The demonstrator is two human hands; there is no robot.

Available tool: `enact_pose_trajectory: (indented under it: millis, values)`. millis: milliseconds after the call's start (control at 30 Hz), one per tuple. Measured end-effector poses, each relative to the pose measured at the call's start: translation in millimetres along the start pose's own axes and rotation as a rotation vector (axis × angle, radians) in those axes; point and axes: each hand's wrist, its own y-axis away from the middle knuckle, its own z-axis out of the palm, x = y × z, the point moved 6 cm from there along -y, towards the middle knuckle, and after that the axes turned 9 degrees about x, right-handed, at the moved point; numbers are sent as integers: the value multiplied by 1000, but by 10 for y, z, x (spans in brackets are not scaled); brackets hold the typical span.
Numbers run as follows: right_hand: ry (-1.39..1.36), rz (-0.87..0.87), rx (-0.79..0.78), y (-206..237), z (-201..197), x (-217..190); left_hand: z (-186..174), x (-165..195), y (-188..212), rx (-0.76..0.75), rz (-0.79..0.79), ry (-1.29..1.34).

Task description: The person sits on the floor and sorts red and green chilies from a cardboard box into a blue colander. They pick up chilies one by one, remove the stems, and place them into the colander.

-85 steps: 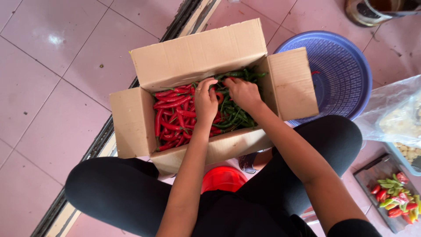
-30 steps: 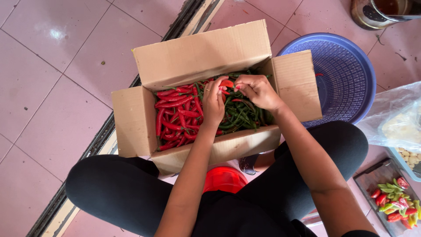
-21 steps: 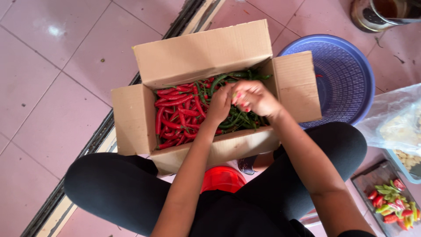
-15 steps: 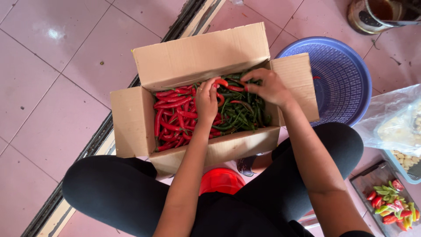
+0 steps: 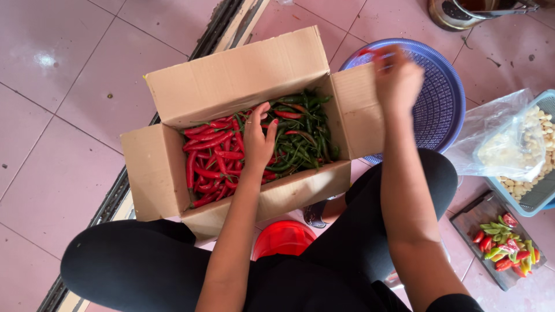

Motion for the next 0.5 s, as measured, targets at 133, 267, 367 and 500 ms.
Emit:
enact_pose_trajectory:
  millis: [133,267,367,500]
  values:
    - [81,79,107,27,-152,395,14,-23,32,9,-21,-55]
    - [174,-191,62,254,125,187,70,35,50,-7,19,-47]
    - [315,-496,-223,522,634,-191,65,74,42,1,73,-70]
    - [314,-425,-325,711,946,-444,10,88,30,21,112,-105]
